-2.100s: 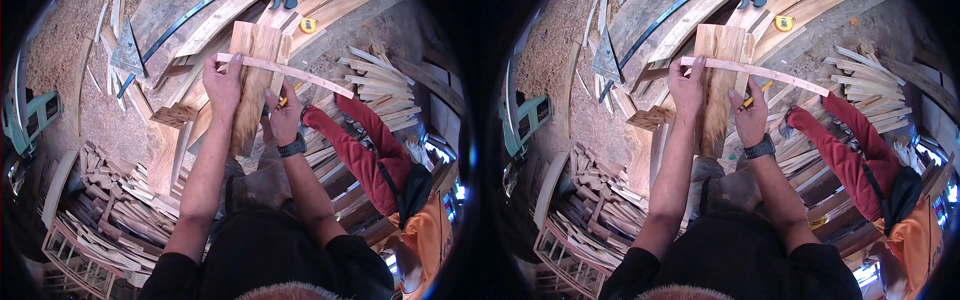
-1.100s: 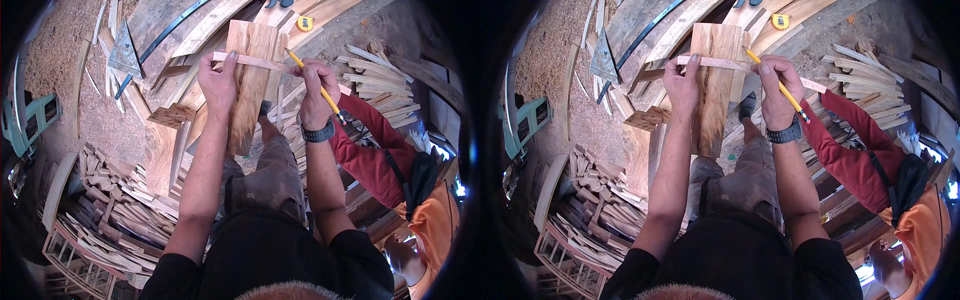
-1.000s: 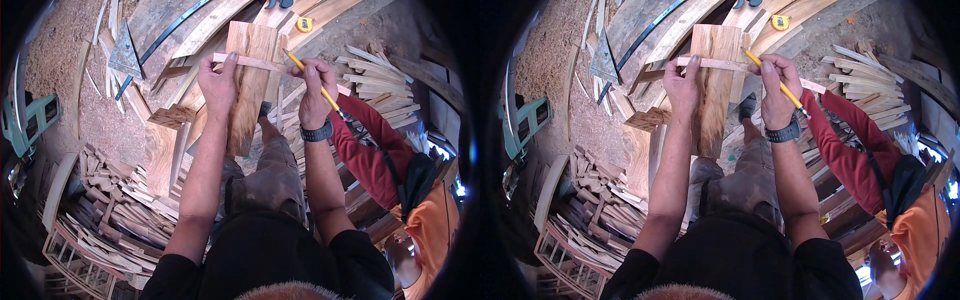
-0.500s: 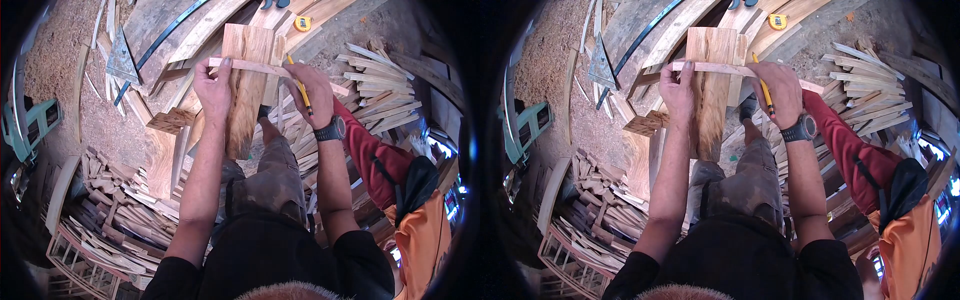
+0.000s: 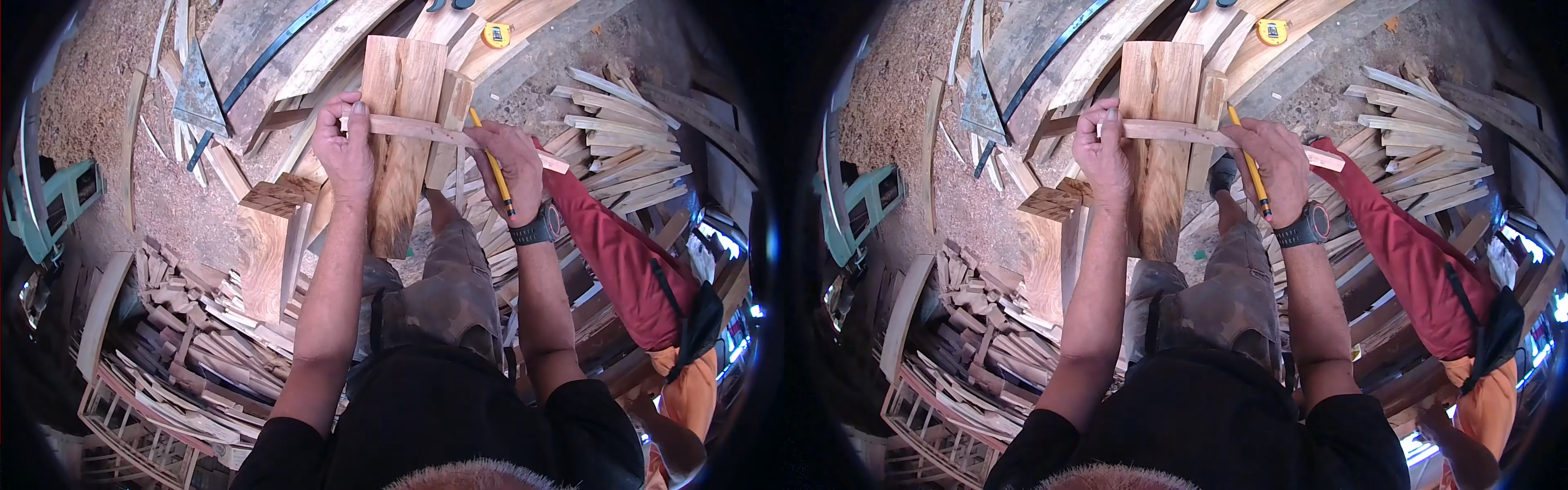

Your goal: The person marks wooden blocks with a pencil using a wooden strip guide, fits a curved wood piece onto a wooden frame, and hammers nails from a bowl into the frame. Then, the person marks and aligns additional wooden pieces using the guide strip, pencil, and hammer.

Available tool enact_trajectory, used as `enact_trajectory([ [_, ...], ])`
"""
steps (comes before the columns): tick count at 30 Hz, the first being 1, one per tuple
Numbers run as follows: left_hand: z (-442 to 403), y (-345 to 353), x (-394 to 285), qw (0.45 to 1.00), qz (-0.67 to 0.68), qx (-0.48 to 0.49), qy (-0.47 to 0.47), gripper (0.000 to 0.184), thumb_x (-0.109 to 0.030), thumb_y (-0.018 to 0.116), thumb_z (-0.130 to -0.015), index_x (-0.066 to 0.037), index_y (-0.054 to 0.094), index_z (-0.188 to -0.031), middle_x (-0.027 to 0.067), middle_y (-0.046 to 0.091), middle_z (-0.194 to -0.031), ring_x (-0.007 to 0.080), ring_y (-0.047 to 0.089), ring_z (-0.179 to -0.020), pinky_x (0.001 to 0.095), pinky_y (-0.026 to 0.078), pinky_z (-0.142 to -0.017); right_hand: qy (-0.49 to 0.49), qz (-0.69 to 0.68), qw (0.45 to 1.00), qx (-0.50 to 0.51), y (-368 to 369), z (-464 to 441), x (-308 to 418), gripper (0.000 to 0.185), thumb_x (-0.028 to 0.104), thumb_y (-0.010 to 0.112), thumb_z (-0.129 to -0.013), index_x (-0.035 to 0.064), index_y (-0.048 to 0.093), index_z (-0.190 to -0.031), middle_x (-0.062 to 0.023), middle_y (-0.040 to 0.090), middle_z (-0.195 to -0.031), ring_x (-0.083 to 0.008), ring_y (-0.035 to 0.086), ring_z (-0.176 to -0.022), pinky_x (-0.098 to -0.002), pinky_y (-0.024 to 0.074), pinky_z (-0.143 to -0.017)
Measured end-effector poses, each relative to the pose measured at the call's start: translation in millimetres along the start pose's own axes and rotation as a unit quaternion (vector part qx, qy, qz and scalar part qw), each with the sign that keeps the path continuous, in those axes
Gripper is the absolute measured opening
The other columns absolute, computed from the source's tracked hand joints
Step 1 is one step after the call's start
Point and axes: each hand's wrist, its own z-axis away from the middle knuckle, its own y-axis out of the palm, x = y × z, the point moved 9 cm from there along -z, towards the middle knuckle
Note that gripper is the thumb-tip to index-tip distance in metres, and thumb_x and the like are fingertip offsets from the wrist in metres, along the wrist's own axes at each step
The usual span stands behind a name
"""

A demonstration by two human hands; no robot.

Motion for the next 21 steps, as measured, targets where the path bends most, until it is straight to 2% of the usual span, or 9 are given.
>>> enact_trajectory([
  [9,-2,0,2,1.000,0.003,0.003,-0.007,0.013,-0.011,0.066,-0.101,-0.002,0.062,-0.092,0.0135,0.068,-0.116,0.0160,0.060,-0.104,0.0333,0.046,-0.098,0.027,-0.017,0.999,0.003,-1,3,-2,0.029,0.000,0.077,-0.082,0.0080,0.075,-0.110,-0.0114,0.073,-0.106,-0.0301,0.069,-0.097,-0.0387,0.0517,-0.086],
  [11,-2,-2,6,0.999,0.030,-0.008,-0.033,0.016,-0.015,0.064,-0.104,-0.001,0.064,-0.095,0.0133,0.069,-0.115,0.0143,0.059,-0.103,0.0315,0.046,-0.097,0.031,-0.022,0.999,0.007,-2,9,-6,0.035,-0.002,0.075,-0.080,0.0108,0.075,-0.113,-0.0116,0.073,-0.107,-0.0313,0.068,-0.096,-0.0400,0.0530,-0.085],
  [18,-4,0,4,1.000,-0.001,0.006,-0.016,0.025,-0.023,0.059,-0.108,0.001,0.064,-0.102,0.0114,0.069,-0.111,0.0133,0.060,-0.100,0.0303,0.047,-0.094,0.058,-0.032,0.998,0.016,-14,36,-20,0.034,-0.003,0.074,-0.080,0.0092,0.075,-0.111,-0.0120,0.073,-0.108,-0.0319,0.068,-0.096,-0.0400,0.0524,-0.085],
  [21,-4,0,4,0.997,0.062,-0.014,-0.033,0.026,-0.023,0.057,-0.108,0.001,0.064,-0.101,0.0102,0.068,-0.109,0.0148,0.061,-0.096,0.0318,0.050,-0.090,0.067,-0.029,0.997,0.024,-18,44,-23,0.032,-0.002,0.075,-0.081,0.0078,0.075,-0.111,-0.0122,0.073,-0.108,-0.0320,0.068,-0.098,-0.0400,0.0520,-0.087],
])
